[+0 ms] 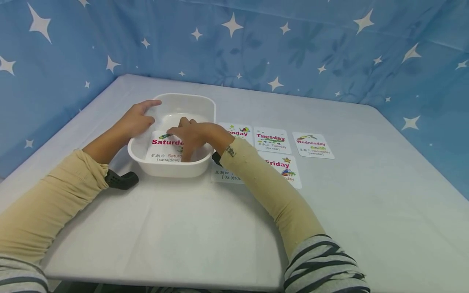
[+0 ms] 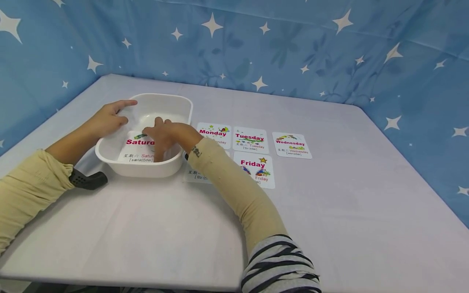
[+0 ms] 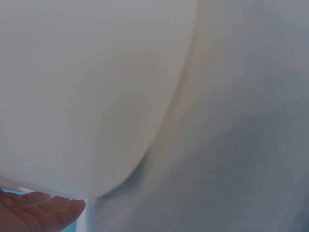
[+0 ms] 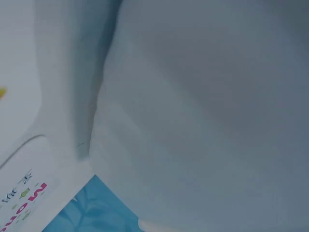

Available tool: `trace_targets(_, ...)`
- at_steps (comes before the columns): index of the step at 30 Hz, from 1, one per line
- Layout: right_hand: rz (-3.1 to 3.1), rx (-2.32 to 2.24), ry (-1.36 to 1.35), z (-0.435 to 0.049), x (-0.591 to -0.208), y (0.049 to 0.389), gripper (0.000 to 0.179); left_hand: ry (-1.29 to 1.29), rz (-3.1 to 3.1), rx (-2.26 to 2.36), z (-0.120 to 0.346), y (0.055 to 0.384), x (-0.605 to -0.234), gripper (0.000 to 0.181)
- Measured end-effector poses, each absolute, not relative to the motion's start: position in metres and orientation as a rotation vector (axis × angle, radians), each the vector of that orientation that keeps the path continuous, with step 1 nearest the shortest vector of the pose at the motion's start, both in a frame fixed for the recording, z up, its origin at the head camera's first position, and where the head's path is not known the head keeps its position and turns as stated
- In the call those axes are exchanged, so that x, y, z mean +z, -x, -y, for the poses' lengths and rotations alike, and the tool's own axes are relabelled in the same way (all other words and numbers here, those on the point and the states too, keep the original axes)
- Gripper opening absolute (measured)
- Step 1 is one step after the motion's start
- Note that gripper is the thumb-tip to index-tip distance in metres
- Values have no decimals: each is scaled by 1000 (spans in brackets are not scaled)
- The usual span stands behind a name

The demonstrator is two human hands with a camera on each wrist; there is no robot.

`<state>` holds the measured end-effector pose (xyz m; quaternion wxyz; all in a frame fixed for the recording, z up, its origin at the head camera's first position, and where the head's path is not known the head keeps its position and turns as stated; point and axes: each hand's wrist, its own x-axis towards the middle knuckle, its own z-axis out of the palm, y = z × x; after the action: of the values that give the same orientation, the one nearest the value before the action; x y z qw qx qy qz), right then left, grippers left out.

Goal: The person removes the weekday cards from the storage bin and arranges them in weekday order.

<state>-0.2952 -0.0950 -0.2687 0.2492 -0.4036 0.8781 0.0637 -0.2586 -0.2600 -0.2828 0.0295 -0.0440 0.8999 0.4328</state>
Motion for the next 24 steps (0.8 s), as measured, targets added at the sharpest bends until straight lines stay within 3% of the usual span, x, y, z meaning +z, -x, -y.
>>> trace_targets(9, -2390, 155, 1172, 92, -270, 293, 85, 123, -2769, 1322, 261, 259, -286, 61)
trace_targets(24, -2416, 192, 1161, 92, -270, 291, 94, 91, -2778, 1364, 261, 257, -284, 61)
